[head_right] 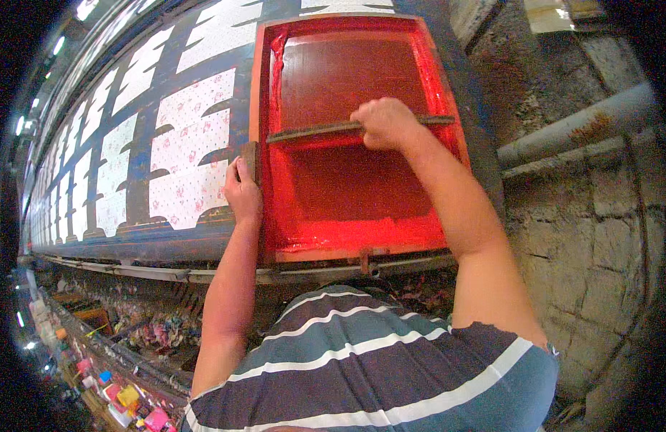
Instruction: The person uses a squeegee to pull red ink across a screen-printing frame, repeatedly applying ink to white paper shapes arranged on a long table. The person moves along the table to cover multiple shapes in sequence.
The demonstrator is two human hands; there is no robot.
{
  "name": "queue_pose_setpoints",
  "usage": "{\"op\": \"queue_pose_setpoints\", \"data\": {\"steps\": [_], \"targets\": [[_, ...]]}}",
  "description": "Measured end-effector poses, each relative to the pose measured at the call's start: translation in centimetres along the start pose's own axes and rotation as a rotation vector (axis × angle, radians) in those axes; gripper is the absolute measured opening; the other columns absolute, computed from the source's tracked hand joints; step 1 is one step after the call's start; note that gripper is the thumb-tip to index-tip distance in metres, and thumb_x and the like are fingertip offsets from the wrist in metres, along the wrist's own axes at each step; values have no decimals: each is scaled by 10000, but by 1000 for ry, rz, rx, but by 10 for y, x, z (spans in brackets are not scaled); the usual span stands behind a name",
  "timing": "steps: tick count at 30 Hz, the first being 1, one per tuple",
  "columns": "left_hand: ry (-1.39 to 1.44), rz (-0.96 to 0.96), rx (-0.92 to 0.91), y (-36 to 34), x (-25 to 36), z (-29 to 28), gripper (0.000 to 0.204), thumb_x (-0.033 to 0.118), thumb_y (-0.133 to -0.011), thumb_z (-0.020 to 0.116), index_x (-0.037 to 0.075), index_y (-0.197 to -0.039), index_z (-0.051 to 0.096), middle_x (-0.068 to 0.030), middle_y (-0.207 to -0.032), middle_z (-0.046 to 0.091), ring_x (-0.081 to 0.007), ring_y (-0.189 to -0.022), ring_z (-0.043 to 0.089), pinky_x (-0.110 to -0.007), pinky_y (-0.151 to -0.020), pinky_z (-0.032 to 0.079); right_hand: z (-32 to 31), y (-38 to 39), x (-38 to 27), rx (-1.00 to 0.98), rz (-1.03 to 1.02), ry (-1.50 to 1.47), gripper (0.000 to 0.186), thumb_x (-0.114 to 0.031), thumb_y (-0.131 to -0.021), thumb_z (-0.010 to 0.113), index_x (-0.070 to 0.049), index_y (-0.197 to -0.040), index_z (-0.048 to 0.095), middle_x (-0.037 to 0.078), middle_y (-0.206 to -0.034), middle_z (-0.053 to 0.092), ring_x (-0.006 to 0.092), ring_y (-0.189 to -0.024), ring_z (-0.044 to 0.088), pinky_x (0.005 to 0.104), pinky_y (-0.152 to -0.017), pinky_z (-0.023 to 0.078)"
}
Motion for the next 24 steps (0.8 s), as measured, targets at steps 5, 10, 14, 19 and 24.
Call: {"op": "queue_pose_setpoints", "data": {"steps": [5,10,14,19,24], "targets": [[6,118,85,-6,-15,7,548,393,-1165,613,-81,-1426,702,-303,-1396,741,-439,-1325,700,-487,-1159,530,14,89,-70,-60,47,-53,380,-133,-831,761,-191,-1200,833,112,-1149,817,358,-1103,799,536,-972,650],[-43,76,73,-4,-24,10,623,424,-1054,768,-55,-1446,697,-311,-1391,745,-447,-1305,719,-501,-1136,551,34,167,-126,-3,33,-69,321,-154,-839,790,-197,-1156,829,103,-1049,779,355,-1038,782,523,-905,643],[-176,64,59,-2,-12,6,713,448,-921,894,-7,-1438,712,-263,-1307,794,-455,-1223,759,-516,-1071,590,39,188,-150,66,4,-27,402,-467,-894,842,-176,-1170,815,117,-1075,756,347,-1068,751,521,-915,616],[-201,-28,-7,0,-8,2,592,446,-869,929,57,-1293,794,-219,-1197,833,-433,-1141,788,-524,-999,607,41,211,-162,146,-52,-103,728,-743,-882,800,-87,-1197,802,175,-1136,717,386,-1121,692,537,-972,567],[-177,-137,-60,-10,-20,4,557,483,-846,934,76,-1209,819,-202,-1139,841,-402,-1094,802,-521,-964,605,40,236,-113,104,-158,-397,549,-560,-989,782,-67,-1228,808,188,-1243,764,413,-1213,704,542,-1064,566]]}}
Point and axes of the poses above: each hand's wrist, its own y-axis away from the middle knuckle, its own z-axis out of the palm, x = y × z, the point moved 1 cm from there along -y, towards the middle knuckle
